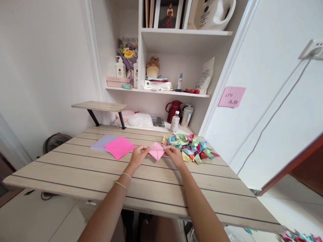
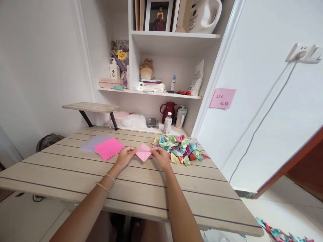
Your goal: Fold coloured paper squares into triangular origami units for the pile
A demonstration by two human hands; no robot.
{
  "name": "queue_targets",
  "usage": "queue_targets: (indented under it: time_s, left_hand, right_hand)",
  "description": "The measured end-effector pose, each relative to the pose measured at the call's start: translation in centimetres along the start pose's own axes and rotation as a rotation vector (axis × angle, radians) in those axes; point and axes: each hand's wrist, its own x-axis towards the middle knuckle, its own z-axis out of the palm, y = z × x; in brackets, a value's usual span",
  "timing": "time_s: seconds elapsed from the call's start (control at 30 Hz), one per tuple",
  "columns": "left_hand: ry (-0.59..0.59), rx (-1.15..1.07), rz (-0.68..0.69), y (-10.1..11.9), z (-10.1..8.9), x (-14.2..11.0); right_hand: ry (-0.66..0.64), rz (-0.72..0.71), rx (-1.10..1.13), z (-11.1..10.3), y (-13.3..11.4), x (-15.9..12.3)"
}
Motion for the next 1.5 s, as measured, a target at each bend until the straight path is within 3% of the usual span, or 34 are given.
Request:
queue_targets:
  time_s: [0.33, 0.53, 0.77, 0.97, 1.17, 1.33, 1.5]
  left_hand:
    - [-0.028, -0.045, 0.07, -1.4, 0.6, 0.1]
    - [-0.092, -0.052, 0.087, -1.5, 0.8, 0.2]
    - [-0.006, -0.131, -0.017, -1.4, 0.5, 0.3]
    - [-0.046, -0.084, 0.051, -1.2, 0.6, 0.1]
    - [-0.007, -0.04, 0.086, -1.1, 0.5, 0.2]
    - [0.012, -0.008, 0.017, -0.7, 0.3, 0.2]
    - [-0.009, -0.036, -0.052, -0.6, 0.3, 0.0]
  right_hand:
    - [0.138, -0.004, -0.019, 0.6, 1.3, 0.3]
    - [0.033, 0.027, 0.037, 0.8, 0.9, 0.1]
    - [0.067, 0.113, 0.083, 0.6, 0.5, 0.0]
    - [0.036, 0.114, 0.066, 0.7, 0.3, 0.0]
    - [0.021, 0.119, 0.106, 0.6, 0.3, -0.2]
    - [0.039, 0.106, 0.192, 0.1, 0.8, -0.1]
    - [0.045, 0.059, 0.133, 0.1, 0.7, 0.0]
